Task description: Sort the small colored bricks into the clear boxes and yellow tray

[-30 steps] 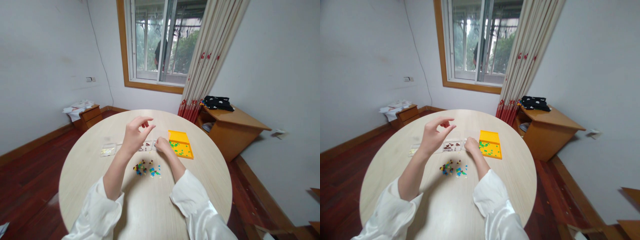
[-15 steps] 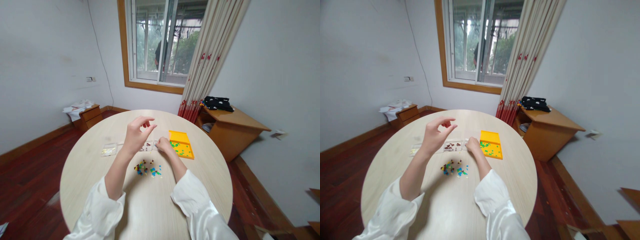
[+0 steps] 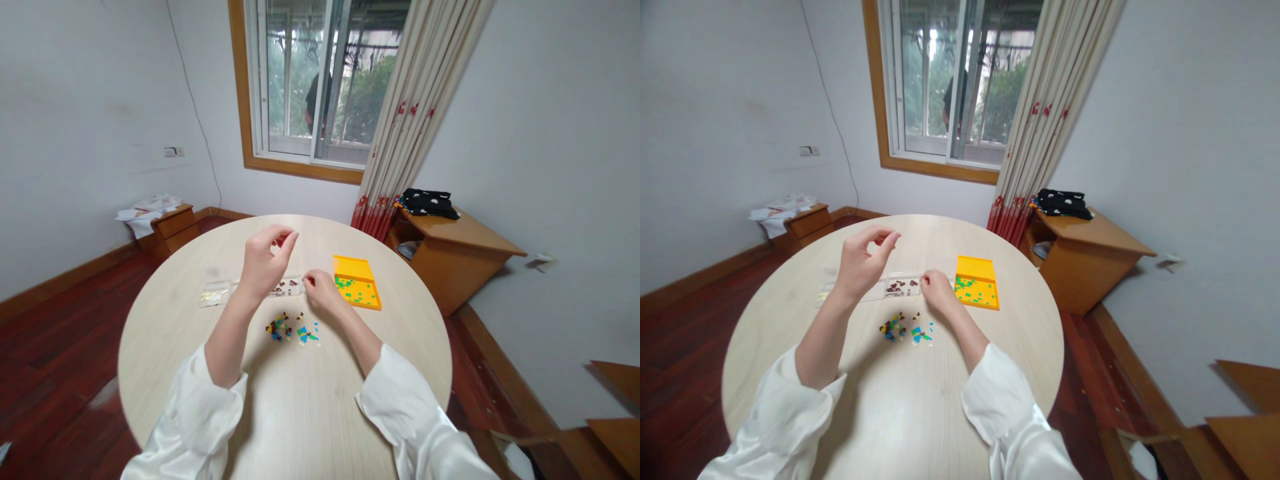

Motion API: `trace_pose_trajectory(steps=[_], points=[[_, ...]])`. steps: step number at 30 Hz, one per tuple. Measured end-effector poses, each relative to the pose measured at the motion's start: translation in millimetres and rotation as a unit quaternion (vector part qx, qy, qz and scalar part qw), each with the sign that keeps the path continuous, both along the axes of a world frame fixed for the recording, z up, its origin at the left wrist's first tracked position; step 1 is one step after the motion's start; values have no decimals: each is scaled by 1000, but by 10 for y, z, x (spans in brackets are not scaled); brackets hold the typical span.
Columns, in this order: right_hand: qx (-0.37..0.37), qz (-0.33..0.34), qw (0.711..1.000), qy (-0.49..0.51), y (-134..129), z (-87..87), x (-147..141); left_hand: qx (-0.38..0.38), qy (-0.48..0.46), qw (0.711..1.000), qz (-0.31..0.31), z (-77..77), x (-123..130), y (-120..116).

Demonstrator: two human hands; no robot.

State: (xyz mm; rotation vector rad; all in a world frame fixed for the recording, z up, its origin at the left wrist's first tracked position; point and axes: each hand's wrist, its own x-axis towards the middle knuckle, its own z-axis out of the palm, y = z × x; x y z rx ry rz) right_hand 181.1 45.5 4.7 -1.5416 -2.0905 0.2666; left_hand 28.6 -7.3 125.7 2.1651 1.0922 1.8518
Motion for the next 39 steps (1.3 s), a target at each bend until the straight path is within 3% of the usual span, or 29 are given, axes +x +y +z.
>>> trace_pose_trajectory(steps=[3,5,12,16,27,39], points=[[71,90,993,28,-181,-177,-22,-48,26,998,12,-64,-28,-4],[91,123,988,35,-257,-305,20,-100,56,993,12,-213,-66,5],[81,172,979,68,-400,-560,213,-276,147,950,14,-1139,-263,128],[54,172,981,73,-454,-542,206,-313,161,936,-17,-1409,-346,185],[38,168,984,46,-412,-521,133,-307,268,909,-90,-1466,-373,173],[54,128,986,90,-470,-472,99,-316,277,903,-87,-1457,-334,153]])
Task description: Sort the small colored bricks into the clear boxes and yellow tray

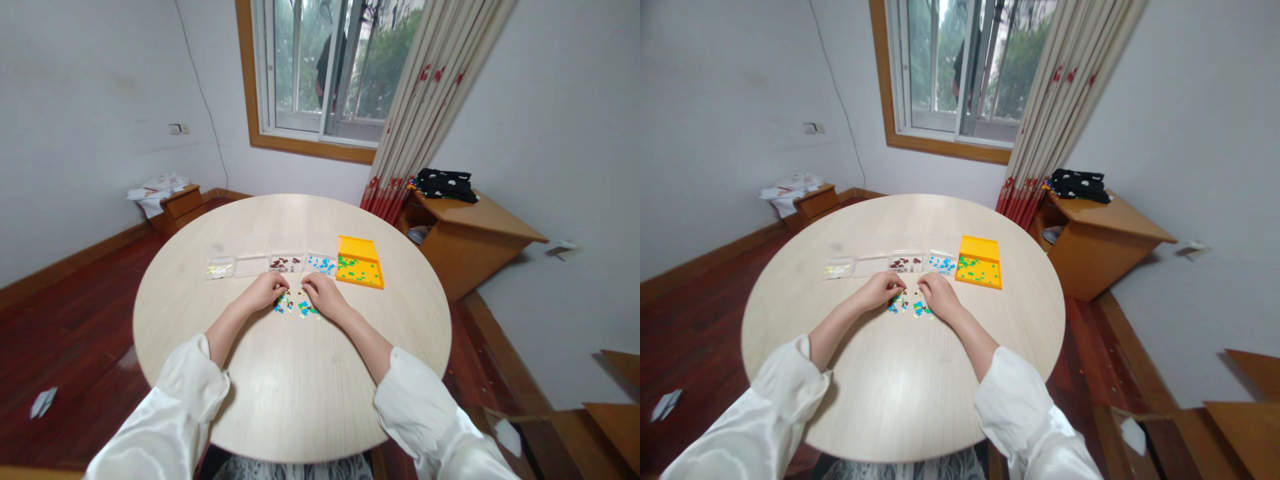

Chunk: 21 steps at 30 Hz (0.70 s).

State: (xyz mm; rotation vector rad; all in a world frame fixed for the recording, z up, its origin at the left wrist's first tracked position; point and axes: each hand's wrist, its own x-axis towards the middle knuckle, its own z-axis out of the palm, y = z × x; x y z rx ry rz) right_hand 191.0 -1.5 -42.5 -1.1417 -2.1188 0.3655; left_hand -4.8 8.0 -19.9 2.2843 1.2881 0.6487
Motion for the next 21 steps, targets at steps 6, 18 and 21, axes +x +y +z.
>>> trace_pose_trajectory(steps=[6,18,21], points=[[2,0,999,34,19,-31,-10,-23,2,1000,9,21,24,-20],[1,-12,999,53,36,-44,-4,-42,-108,991,59,31,73,-67],[-8,-25,997,71,20,-14,-2,-72,-214,970,91,3,89,-36]])
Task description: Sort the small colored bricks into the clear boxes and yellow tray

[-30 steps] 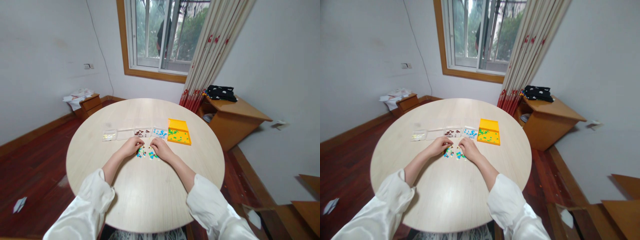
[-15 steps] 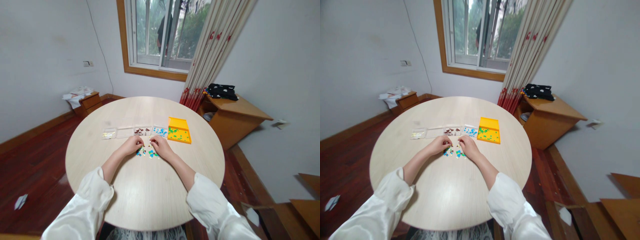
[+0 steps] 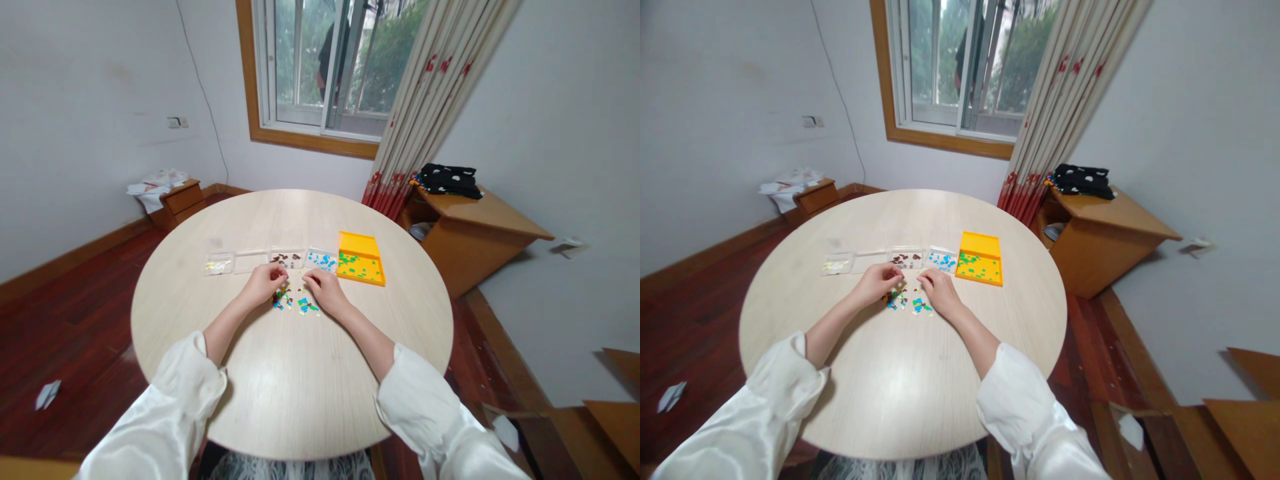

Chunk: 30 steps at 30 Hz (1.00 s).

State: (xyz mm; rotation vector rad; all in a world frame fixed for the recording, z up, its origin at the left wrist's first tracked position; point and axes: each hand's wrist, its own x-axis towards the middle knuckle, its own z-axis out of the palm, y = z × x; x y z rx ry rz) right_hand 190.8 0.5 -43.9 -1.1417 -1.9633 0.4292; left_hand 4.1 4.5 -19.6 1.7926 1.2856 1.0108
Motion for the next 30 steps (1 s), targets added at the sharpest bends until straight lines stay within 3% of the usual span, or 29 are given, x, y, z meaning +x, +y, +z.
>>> trace_pose_trajectory(steps=[6,17,21,24,30], points=[[-43,-12,996,84,-14,16,4,-61,-178,981,41,22,36,-7],[-123,-5,970,208,32,-81,-30,-132,-246,960,24,32,97,-63],[-137,0,963,234,37,-89,-42,-91,-220,970,41,12,96,-28],[-141,4,961,240,27,-70,-44,-18,-168,982,87,-1,65,9],[-134,6,969,208,-22,-7,-43,136,35,982,127,-39,-20,21]])
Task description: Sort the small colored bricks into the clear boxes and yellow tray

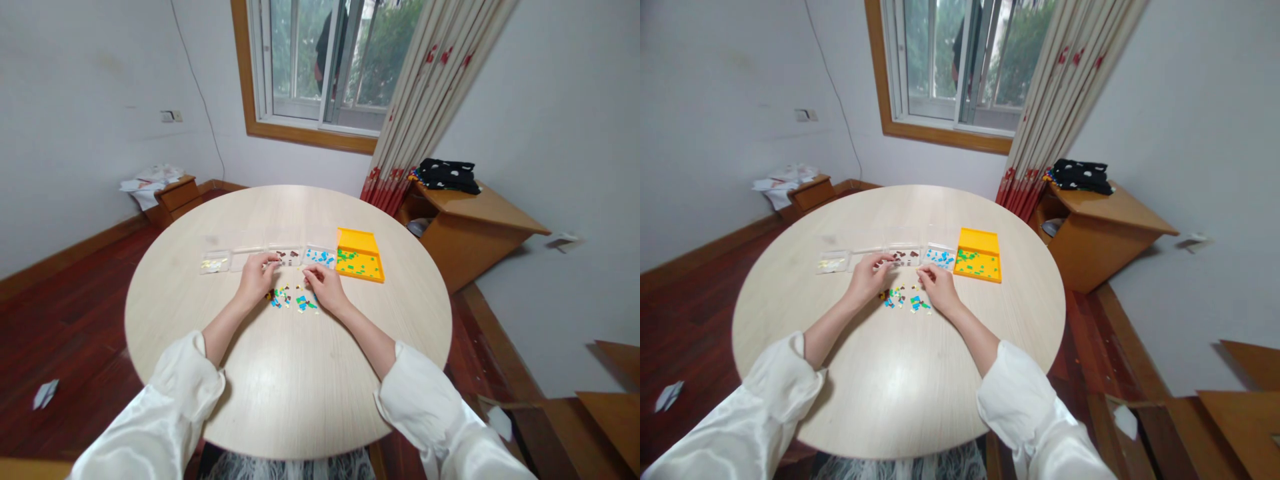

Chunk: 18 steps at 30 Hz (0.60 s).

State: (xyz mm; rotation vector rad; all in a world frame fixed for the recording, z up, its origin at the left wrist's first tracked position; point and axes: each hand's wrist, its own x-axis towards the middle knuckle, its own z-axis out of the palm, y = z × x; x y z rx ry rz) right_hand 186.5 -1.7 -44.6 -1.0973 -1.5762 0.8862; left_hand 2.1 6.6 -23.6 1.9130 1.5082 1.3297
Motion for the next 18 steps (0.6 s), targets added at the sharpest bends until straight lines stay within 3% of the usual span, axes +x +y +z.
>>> trace_pose_trajectory(steps=[7,18], points=[[45,-14,997,-55,-30,60,9,-22,168,986,-6,-106,-30,33],[114,-57,989,-74,-3,56,4,-14,184,983,2,-33,-22,23]])
